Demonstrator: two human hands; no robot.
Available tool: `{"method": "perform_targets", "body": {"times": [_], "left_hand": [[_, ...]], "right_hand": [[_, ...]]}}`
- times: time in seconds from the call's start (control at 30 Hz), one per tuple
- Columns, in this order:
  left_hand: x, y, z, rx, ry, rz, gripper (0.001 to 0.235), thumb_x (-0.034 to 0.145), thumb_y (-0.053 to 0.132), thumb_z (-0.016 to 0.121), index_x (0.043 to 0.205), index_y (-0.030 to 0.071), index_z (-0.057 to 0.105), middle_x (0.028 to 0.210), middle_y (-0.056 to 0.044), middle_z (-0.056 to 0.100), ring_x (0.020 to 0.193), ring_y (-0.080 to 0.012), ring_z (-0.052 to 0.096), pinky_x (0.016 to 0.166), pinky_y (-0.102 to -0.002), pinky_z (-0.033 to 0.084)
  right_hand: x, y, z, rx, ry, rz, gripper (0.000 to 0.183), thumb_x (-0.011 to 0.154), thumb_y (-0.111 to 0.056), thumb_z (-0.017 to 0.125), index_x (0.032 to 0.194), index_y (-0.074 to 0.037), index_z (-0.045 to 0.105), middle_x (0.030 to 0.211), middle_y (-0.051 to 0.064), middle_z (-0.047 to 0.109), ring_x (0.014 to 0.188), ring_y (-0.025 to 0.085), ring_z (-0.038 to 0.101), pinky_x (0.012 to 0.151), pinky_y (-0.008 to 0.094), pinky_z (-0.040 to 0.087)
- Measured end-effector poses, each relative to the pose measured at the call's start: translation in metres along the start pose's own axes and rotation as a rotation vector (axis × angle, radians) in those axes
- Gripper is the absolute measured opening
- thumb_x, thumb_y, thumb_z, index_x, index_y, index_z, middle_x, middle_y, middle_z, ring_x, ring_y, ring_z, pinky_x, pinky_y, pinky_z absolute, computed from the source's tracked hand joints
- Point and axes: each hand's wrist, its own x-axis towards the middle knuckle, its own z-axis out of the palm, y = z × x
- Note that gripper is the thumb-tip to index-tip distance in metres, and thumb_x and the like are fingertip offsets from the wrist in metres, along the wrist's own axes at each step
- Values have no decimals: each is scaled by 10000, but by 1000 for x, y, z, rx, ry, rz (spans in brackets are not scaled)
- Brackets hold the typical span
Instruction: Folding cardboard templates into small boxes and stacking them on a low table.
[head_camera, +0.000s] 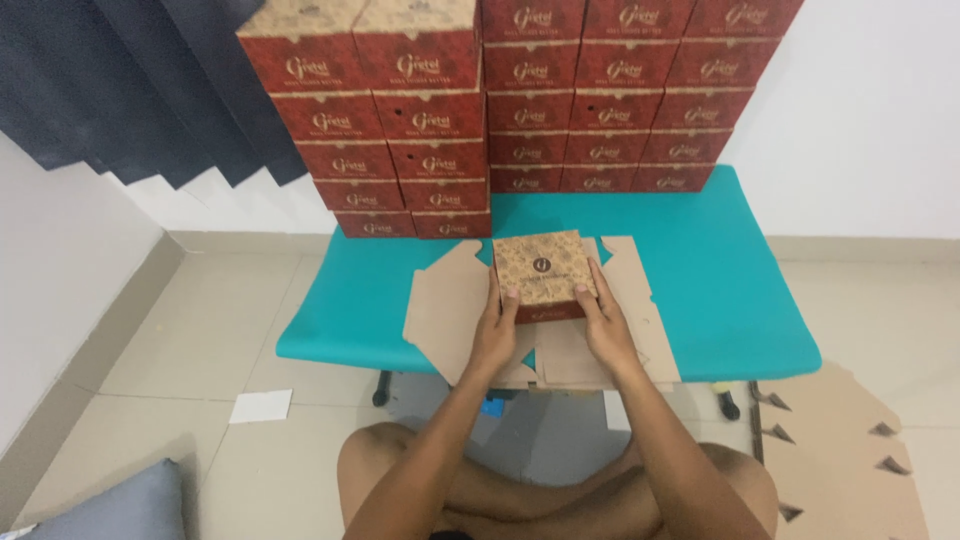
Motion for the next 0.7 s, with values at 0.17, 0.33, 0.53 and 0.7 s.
{"method": "perform_targets", "body": {"times": [0.17,0.33,0.53,0.7], "left_hand": [[9,-6,1,25,19,19,718,1096,423,330,1653,120,-7,1707,-222,20,1567,-389,42,1279,-518,110],[33,6,-8,11,-12,58,807,1062,523,401,1655,124,26,1708,-212,78,1572,-379,92,1278,-521,144],[118,-30,-25,162,119,235,779,967,391,695,1599,113,334,1626,-205,324,1517,-392,308,1223,-491,350],[123,-42,-21,484,362,169,344,1007,310,646,1261,83,605,1244,-117,570,1234,-287,600,1037,-407,504]], "right_hand": [[-5,-12,7,-22,-1,30,621,1081,-333,384,1649,-153,206,1689,255,153,1571,402,130,1274,527,130],[7,-32,6,40,45,8,637,1086,-335,393,1643,-96,198,1685,280,145,1574,416,99,1271,527,116],[77,-30,-2,36,84,-147,666,1088,-367,475,1615,-21,259,1649,332,196,1546,456,145,1261,557,141],[120,2,-6,-137,-1,-142,743,992,-358,668,1603,-88,344,1631,261,312,1505,433,276,1227,509,308]]}}
